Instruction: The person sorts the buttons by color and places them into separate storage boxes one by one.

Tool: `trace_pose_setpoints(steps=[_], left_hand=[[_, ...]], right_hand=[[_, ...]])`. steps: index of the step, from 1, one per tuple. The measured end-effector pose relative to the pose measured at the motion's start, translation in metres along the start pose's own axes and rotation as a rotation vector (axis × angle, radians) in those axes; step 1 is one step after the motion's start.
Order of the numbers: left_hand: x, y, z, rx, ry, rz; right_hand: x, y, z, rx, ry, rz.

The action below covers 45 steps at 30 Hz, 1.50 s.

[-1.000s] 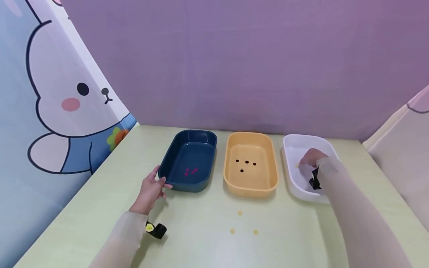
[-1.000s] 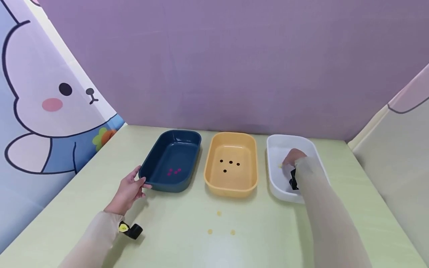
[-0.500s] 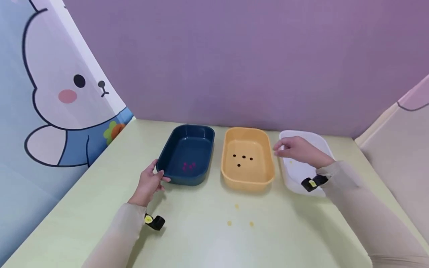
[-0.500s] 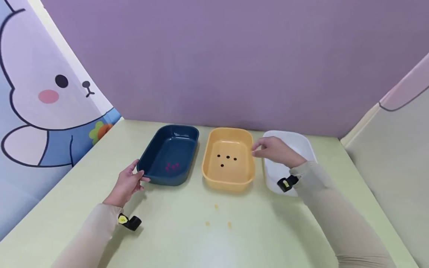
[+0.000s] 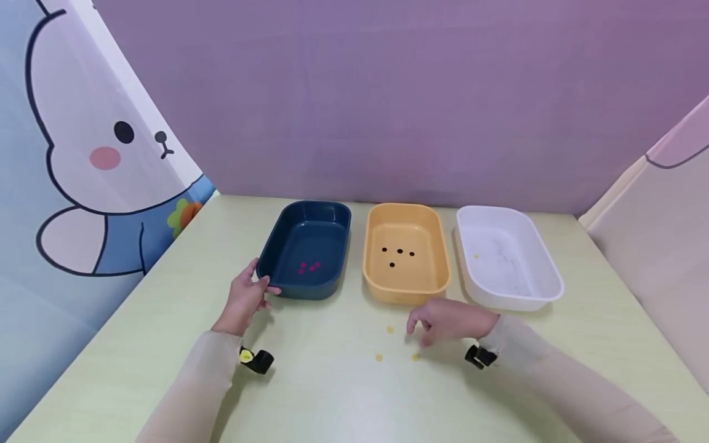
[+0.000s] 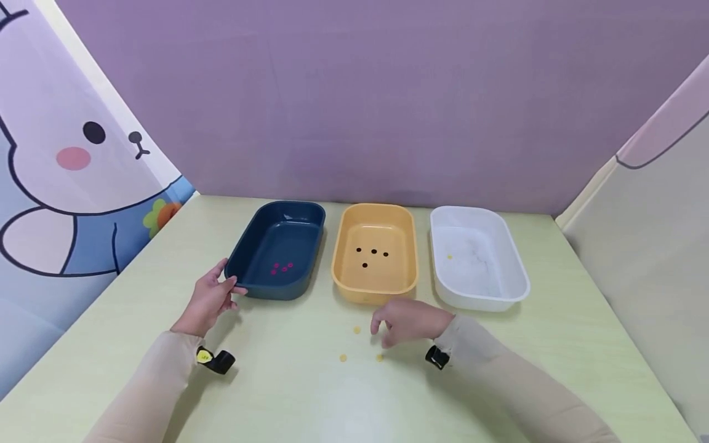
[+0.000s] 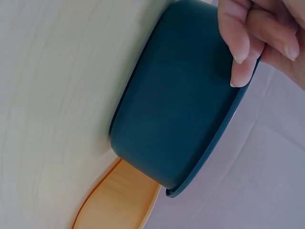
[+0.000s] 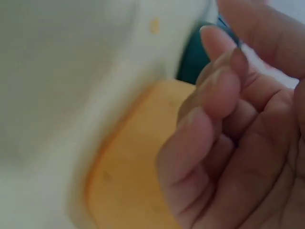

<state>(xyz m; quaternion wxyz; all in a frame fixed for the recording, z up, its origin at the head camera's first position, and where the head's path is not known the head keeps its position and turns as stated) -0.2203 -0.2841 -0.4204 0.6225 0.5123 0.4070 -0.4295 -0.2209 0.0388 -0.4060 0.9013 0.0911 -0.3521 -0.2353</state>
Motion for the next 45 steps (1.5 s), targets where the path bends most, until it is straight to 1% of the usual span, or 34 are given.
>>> trace_pose_setpoints(steps=[7, 10, 15, 18, 28, 33, 38, 42, 45], left_hand=[[-0.001, 0.000, -0.001, -0.005, 0.001, 0.004], [0.002, 0.001, -0.001, -0.003, 0.001, 0.009], [0.002, 0.001, -0.001, -0.001, 0.006, -0.001], [0.002, 0.002, 0.000, -0.003, 0.010, -0.002], [0.001, 0.002, -0.001, 0.000, -0.005, 0.014], [0.002, 0.001, 0.000, 0.000, -0.005, 0.017], [0.002, 0.000, 0.001, 0.005, -0.008, 0.020], [0.001, 0.000, 0.001, 0.004, -0.017, 0.022], [0.002, 0.000, 0.001, 0.008, -0.008, 0.028]], right_hand=[[-0.010, -0.007, -0.022, 0.023, 0.007, -0.097], [-0.011, -0.009, -0.030, 0.030, 0.019, -0.121], [-0.010, -0.011, -0.032, 0.014, 0.058, -0.099], [-0.007, -0.013, -0.034, 0.018, 0.063, -0.081], [-0.009, -0.010, -0.038, 0.058, 0.073, -0.118], [-0.015, -0.005, -0.038, 0.068, 0.030, -0.092], [-0.022, 0.008, -0.030, 0.037, -0.046, -0.054], [-0.028, 0.026, -0.012, -0.024, -0.129, -0.012], [-0.036, 0.043, 0.004, -0.077, -0.176, -0.012]])
Point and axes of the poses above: each hand's wrist, its own y-axis away from the middle knuckle, its own z-axis out of the back of the hand, x = y × z, the point moved 9 cm from there along -y, towards the middle knuckle, and after that the axes turned 10 degrees about x, right-handed, at the moved point
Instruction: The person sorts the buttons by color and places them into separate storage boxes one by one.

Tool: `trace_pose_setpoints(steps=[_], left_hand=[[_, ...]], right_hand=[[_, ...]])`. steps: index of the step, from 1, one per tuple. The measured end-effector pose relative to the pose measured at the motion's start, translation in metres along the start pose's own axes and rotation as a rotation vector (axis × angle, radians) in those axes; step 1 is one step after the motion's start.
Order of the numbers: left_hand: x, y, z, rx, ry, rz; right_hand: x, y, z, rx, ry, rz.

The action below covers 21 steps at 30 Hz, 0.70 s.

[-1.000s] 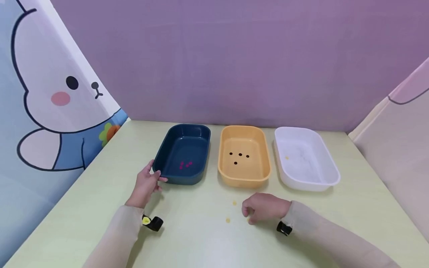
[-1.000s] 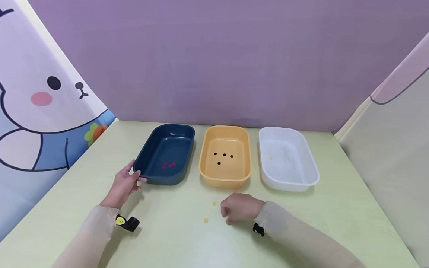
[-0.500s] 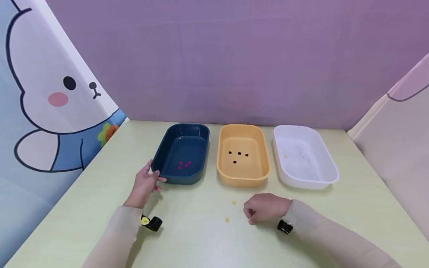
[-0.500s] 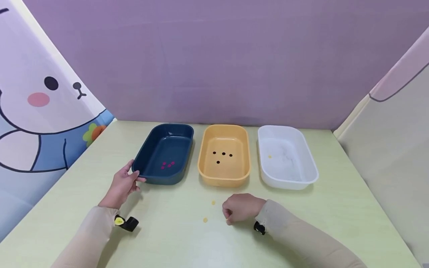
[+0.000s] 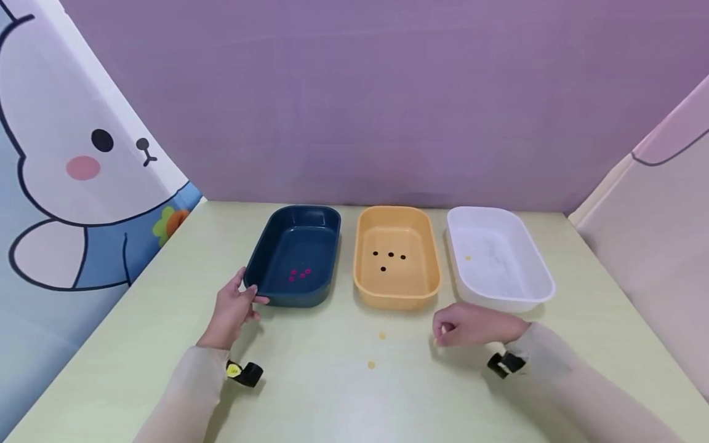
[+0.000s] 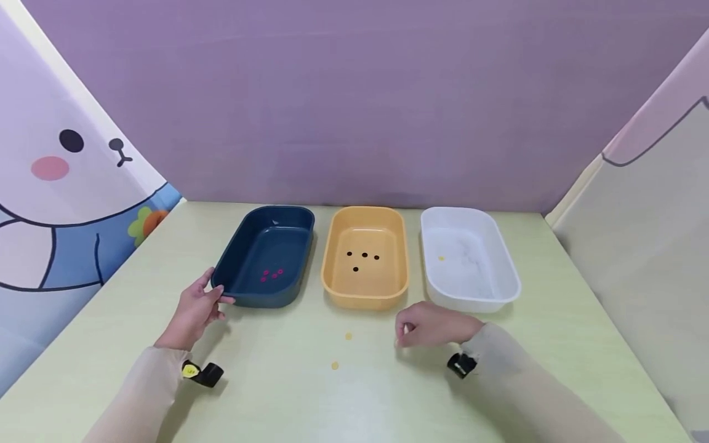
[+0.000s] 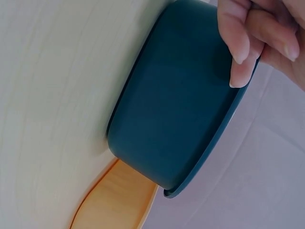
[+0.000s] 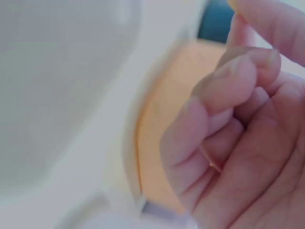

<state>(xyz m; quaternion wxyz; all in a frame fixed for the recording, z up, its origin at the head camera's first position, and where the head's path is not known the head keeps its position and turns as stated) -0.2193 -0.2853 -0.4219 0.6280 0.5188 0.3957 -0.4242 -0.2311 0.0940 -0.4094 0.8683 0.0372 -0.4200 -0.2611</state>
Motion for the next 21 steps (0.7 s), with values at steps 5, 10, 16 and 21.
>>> trace_pose_setpoints(steps=[5, 10, 16, 21], left_hand=[[0.001, -0.001, 0.000, 0.009, 0.012, 0.008], [0.001, -0.001, 0.001, 0.008, -0.006, 0.004], [0.002, -0.001, 0.002, -0.003, -0.005, -0.004], [0.003, -0.002, 0.001, -0.001, -0.011, 0.001]], right_hand=[[-0.013, 0.025, 0.031, -0.091, -0.028, -0.037], [-0.026, 0.046, 0.057, -0.147, -0.062, -0.069], [-0.051, 0.063, 0.081, -0.179, -0.159, -0.170], [-0.072, 0.070, 0.091, -0.189, -0.211, -0.241]])
Point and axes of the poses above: each hand's wrist, its own y-axis away from the middle knuckle, its own z-axis out of the back of the hand, x = y × z, the point moved 9 cm from there along -y, towards the middle knuckle, and after that the axes turned 10 degrees about x, right-handed, at the moved point
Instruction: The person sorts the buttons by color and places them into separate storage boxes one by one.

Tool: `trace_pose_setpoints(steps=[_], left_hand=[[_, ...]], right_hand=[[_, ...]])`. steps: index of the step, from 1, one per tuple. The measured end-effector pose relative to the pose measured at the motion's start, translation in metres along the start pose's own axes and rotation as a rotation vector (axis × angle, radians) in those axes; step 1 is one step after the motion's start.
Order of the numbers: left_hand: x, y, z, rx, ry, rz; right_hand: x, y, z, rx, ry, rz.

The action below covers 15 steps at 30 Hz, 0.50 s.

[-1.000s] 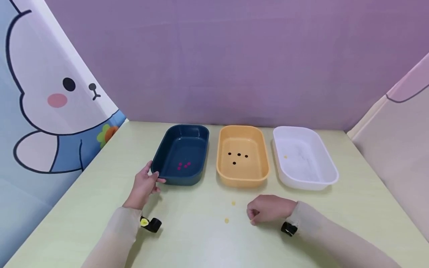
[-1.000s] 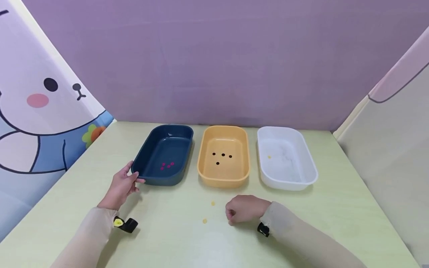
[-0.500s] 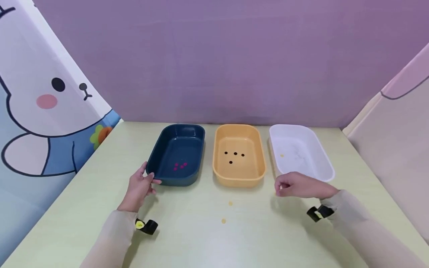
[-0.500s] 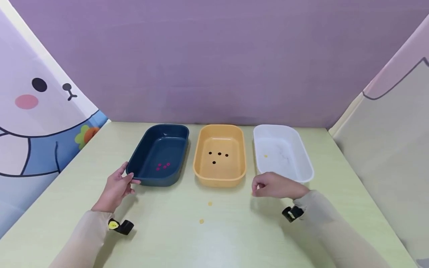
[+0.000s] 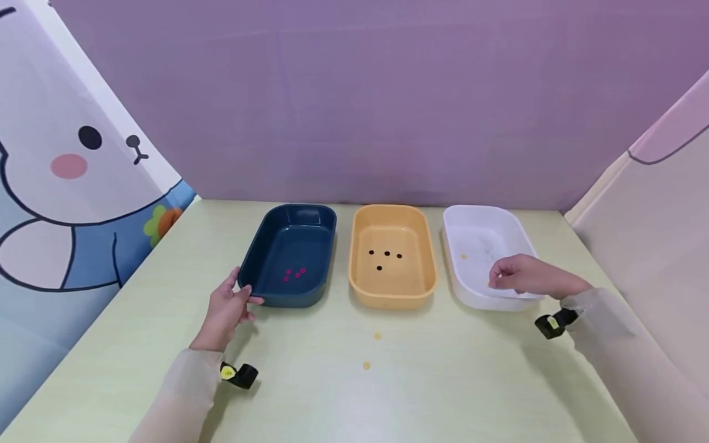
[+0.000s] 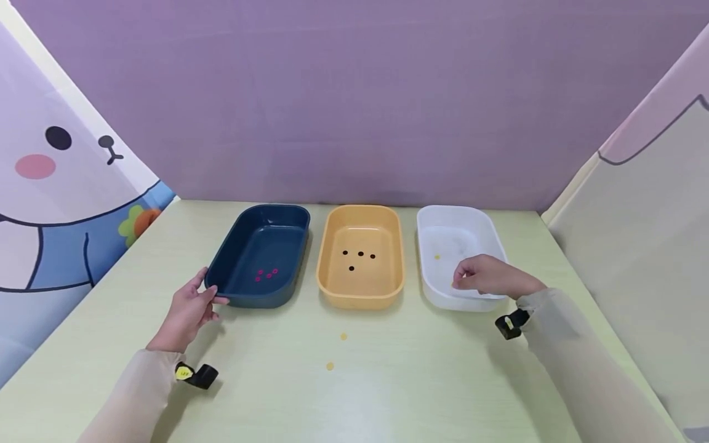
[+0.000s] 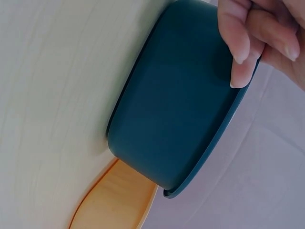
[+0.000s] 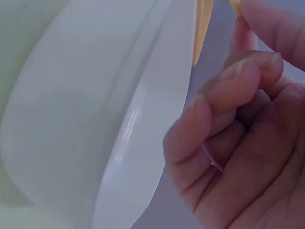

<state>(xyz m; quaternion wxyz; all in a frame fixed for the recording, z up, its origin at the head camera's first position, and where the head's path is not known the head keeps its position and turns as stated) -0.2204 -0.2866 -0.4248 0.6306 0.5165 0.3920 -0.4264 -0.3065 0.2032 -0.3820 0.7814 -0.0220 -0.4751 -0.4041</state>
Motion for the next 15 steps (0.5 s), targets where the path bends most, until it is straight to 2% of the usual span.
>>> trace_pose_setpoints(steps=[8, 15], left_hand=[[-0.002, 0.002, -0.001, -0.010, -0.012, 0.006], [-0.001, 0.001, -0.002, -0.004, 0.018, 0.010]], right_hand=[[-0.022, -0.017, 0.031, -0.033, -0.005, -0.101], [-0.038, -0.037, 0.052, -0.074, -0.015, -0.146]])
Point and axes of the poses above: each hand's wrist, its own y-axis away from the middle knuckle, its own z-axis out of the back of the hand, x = y × z, the point moved 9 cm from there along -y, towards the middle knuckle, and after that the axes turned 10 degrees about x, right-handed, at the moved point
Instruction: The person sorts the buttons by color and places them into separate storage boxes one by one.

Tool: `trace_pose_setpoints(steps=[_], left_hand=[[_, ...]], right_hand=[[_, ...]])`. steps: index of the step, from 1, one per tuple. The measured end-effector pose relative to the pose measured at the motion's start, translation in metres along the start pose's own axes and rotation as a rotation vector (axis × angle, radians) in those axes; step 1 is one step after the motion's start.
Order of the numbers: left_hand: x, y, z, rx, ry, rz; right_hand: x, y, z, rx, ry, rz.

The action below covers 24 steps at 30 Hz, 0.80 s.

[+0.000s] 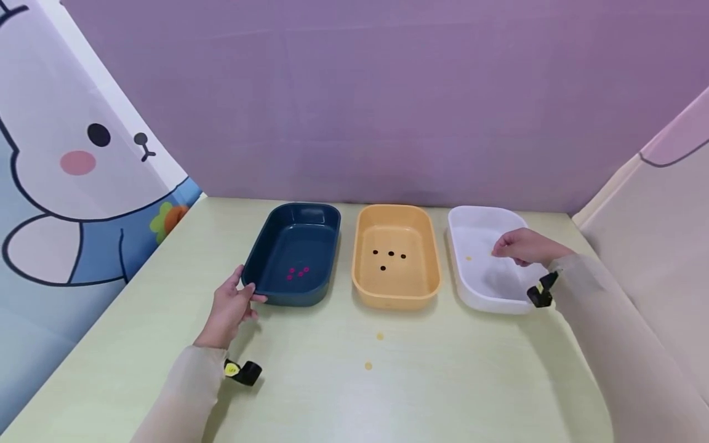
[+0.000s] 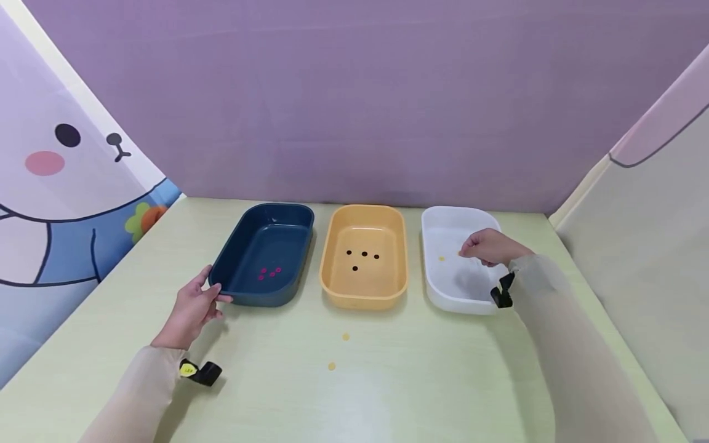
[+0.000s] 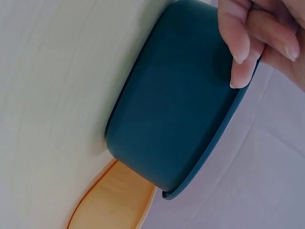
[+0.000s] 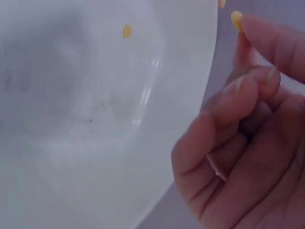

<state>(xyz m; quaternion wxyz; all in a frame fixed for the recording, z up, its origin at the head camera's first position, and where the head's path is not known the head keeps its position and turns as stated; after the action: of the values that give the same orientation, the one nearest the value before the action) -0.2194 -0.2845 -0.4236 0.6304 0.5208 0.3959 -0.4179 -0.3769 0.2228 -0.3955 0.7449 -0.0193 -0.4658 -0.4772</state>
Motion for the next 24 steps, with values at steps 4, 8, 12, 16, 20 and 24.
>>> trace_pose_setpoints(steps=[4, 8, 12, 16, 20, 24], left_hand=[[0.000, -0.001, -0.001, -0.003, 0.001, 0.001], [0.001, -0.001, 0.000, -0.011, -0.018, 0.005], [0.001, -0.002, 0.000, -0.007, -0.016, -0.003], [0.001, -0.002, -0.001, 0.000, -0.007, -0.010], [0.001, -0.002, -0.001, -0.008, -0.009, -0.005], [0.002, -0.001, 0.001, -0.018, -0.015, 0.004]], right_hand=[[-0.009, -0.013, 0.007, -0.027, -0.016, -0.046], [-0.018, -0.025, 0.008, -0.043, -0.029, -0.088], [-0.026, -0.033, 0.009, -0.052, -0.045, -0.127], [-0.031, -0.036, 0.010, -0.063, -0.051, -0.141], [-0.031, -0.037, 0.010, -0.068, -0.055, -0.132], [-0.034, -0.039, 0.008, -0.066, -0.054, -0.146]])
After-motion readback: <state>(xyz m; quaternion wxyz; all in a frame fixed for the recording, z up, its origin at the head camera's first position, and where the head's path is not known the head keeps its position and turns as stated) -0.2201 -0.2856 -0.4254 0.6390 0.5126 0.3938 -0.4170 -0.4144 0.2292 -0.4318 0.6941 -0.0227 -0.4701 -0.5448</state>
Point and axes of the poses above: each hand's wrist, its own y-axis away from the middle knuckle, its own z-axis out of the back of the hand, x = y × z, the point moved 9 cm from there along -y, towards the middle knuckle, and after that the axes turned 10 degrees about x, right-handed, at the moved point
